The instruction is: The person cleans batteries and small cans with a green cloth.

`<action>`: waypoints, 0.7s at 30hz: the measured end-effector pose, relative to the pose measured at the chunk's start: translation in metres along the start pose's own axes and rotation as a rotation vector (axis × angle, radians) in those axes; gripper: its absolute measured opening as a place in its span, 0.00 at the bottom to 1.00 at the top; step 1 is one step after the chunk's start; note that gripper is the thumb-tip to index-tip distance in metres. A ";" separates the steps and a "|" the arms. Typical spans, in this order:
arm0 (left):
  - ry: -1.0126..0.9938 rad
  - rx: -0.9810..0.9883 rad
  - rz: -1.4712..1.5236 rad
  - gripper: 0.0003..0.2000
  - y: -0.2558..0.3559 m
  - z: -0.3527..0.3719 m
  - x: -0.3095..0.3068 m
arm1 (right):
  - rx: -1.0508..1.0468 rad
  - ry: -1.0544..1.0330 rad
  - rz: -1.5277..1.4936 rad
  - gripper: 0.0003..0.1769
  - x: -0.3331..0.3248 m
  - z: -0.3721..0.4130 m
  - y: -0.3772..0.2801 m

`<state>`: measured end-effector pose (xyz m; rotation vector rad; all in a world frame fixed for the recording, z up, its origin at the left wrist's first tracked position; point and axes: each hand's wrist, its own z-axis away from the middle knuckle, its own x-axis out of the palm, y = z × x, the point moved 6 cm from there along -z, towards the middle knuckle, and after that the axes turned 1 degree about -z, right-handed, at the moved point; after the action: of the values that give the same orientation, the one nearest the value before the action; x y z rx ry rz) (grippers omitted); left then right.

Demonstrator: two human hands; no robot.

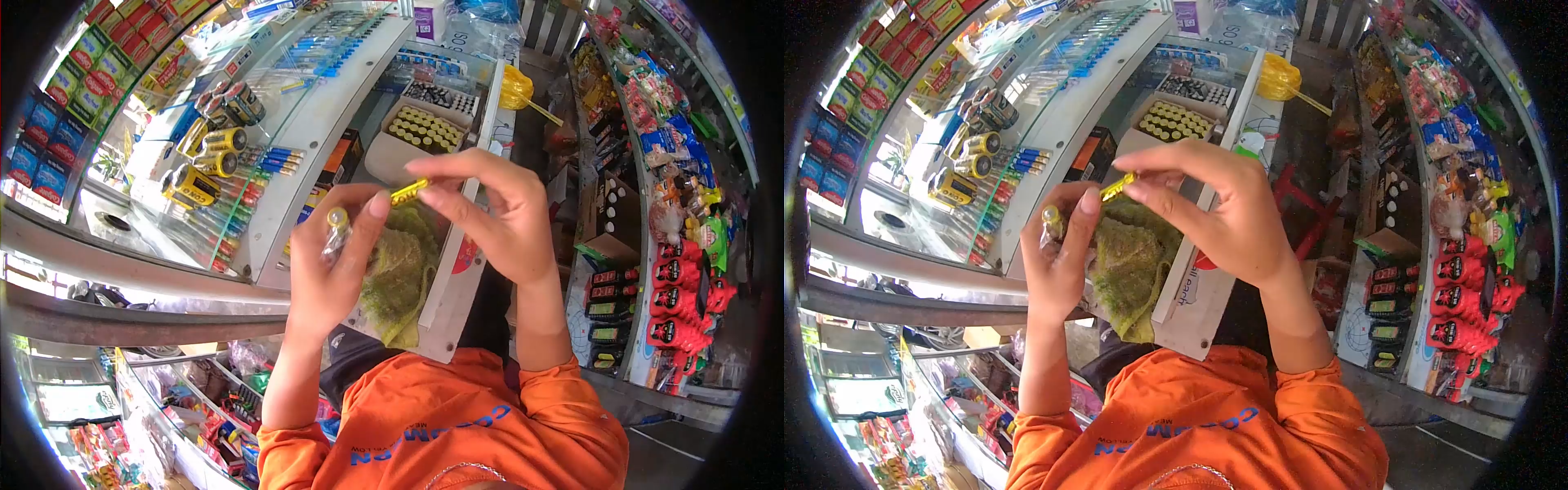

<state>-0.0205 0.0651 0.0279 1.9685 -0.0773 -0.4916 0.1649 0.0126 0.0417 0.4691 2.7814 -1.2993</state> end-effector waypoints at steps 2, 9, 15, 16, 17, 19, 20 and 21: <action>0.003 0.060 0.000 0.12 0.001 -0.003 0.004 | 0.044 0.046 -0.014 0.11 -0.001 -0.001 0.003; -0.038 0.083 -0.089 0.14 -0.004 -0.009 0.014 | 0.032 0.136 0.062 0.11 -0.004 -0.005 0.008; -0.013 -0.059 -0.083 0.12 -0.015 -0.006 0.005 | 0.102 0.172 0.475 0.10 -0.032 -0.026 0.030; -0.009 -0.042 -0.094 0.12 -0.018 -0.006 0.005 | 0.150 0.098 0.521 0.10 -0.030 -0.028 0.040; -0.011 -0.042 -0.089 0.12 -0.022 -0.006 0.007 | 0.199 0.023 0.566 0.10 -0.028 -0.031 0.050; -0.003 0.043 -0.103 0.11 -0.025 -0.005 0.008 | 0.210 -0.017 0.588 0.10 -0.028 -0.036 0.067; -0.003 0.041 -0.101 0.11 -0.027 -0.005 0.008 | 0.209 -0.060 0.629 0.10 -0.025 -0.038 0.073; -0.005 0.060 -0.095 0.11 -0.027 -0.005 0.008 | 0.207 -0.105 0.668 0.09 -0.022 -0.040 0.078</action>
<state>-0.0158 0.0792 0.0035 2.0367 -0.0014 -0.5615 0.2115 0.0846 0.0136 1.1699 2.1069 -1.3667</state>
